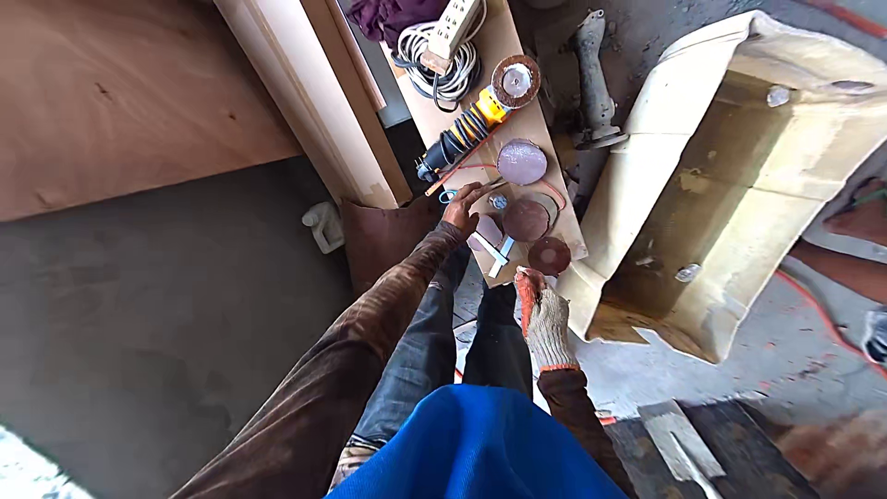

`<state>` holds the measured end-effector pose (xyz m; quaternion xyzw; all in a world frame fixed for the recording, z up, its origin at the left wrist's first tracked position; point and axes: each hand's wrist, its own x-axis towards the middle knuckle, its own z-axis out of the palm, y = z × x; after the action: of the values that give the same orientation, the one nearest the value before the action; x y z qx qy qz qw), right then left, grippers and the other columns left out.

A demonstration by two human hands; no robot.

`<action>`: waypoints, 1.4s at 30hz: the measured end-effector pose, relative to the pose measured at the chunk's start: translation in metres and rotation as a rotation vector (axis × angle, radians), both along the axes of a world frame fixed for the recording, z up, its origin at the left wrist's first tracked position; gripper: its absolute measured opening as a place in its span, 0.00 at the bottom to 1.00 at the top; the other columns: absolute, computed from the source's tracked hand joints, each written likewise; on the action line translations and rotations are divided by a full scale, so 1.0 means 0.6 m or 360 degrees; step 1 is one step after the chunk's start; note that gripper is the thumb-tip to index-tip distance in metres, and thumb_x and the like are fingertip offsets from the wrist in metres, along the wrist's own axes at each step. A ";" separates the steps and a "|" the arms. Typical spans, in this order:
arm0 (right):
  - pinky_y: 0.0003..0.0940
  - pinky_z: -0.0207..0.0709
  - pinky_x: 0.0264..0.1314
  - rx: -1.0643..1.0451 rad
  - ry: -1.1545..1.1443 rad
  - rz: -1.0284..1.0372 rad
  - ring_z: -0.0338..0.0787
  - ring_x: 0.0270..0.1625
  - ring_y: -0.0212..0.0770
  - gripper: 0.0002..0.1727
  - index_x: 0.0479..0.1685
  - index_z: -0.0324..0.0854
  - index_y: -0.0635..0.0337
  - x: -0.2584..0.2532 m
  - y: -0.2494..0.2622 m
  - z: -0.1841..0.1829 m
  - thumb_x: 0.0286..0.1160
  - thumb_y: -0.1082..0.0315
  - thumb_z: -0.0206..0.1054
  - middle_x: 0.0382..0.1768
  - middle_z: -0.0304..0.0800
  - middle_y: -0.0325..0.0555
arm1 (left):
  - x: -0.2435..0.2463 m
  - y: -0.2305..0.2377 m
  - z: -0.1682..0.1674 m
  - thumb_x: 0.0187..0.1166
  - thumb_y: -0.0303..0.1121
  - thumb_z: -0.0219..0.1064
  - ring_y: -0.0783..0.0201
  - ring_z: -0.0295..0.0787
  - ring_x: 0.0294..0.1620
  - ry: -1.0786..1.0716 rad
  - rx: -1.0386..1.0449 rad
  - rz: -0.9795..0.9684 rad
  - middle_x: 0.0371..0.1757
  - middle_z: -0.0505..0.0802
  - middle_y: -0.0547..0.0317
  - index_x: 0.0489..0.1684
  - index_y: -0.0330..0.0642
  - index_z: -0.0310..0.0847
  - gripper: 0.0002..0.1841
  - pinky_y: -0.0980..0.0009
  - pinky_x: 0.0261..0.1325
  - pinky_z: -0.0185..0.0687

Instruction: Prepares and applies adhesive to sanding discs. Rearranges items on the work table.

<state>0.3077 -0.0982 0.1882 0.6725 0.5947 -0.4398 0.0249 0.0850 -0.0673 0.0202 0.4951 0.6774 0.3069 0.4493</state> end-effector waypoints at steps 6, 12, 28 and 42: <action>0.59 0.83 0.64 -0.0095 -0.0147 0.0181 0.94 0.57 0.52 0.24 0.63 0.88 0.55 -0.002 0.009 0.004 0.86 0.48 0.59 0.52 0.96 0.53 | -0.144 -0.096 0.048 0.87 0.36 0.63 0.57 0.94 0.51 -0.0075 -0.0902 0.0265 0.54 0.95 0.47 0.63 0.38 0.87 0.15 0.55 0.63 0.88; 0.59 0.83 0.64 -0.0190 -0.0240 0.0261 0.94 0.57 0.52 0.24 0.62 0.89 0.53 0.006 0.003 -0.001 0.84 0.45 0.61 0.52 0.95 0.51 | -0.276 -0.079 0.058 0.87 0.60 0.55 0.37 0.90 0.57 0.0646 -0.1279 0.0499 0.47 0.94 0.37 0.43 0.37 0.91 0.32 0.33 0.66 0.76; 0.60 0.84 0.58 -0.0408 -0.0387 0.0321 0.94 0.54 0.53 0.24 0.61 0.89 0.51 -0.007 -0.060 -0.009 0.84 0.44 0.61 0.51 0.95 0.50 | -0.264 0.402 0.134 0.65 0.57 0.78 0.45 0.66 0.87 0.1009 -0.0517 0.0147 0.87 0.72 0.47 0.87 0.45 0.65 0.48 0.41 0.79 0.70; 0.58 0.83 0.62 -0.0418 -0.0235 0.0312 0.93 0.57 0.52 0.26 0.63 0.88 0.51 -0.067 -0.022 -0.008 0.84 0.43 0.60 0.53 0.95 0.49 | -0.340 0.257 0.183 0.81 0.38 0.63 0.61 0.91 0.31 -0.0484 0.0035 0.0855 0.33 0.92 0.56 0.56 0.34 0.79 0.16 0.60 0.40 0.92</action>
<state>0.2673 -0.1116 0.1834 0.6328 0.5915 -0.4584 0.1989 -0.1193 0.0869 0.1301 0.2514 0.7056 0.4927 0.4429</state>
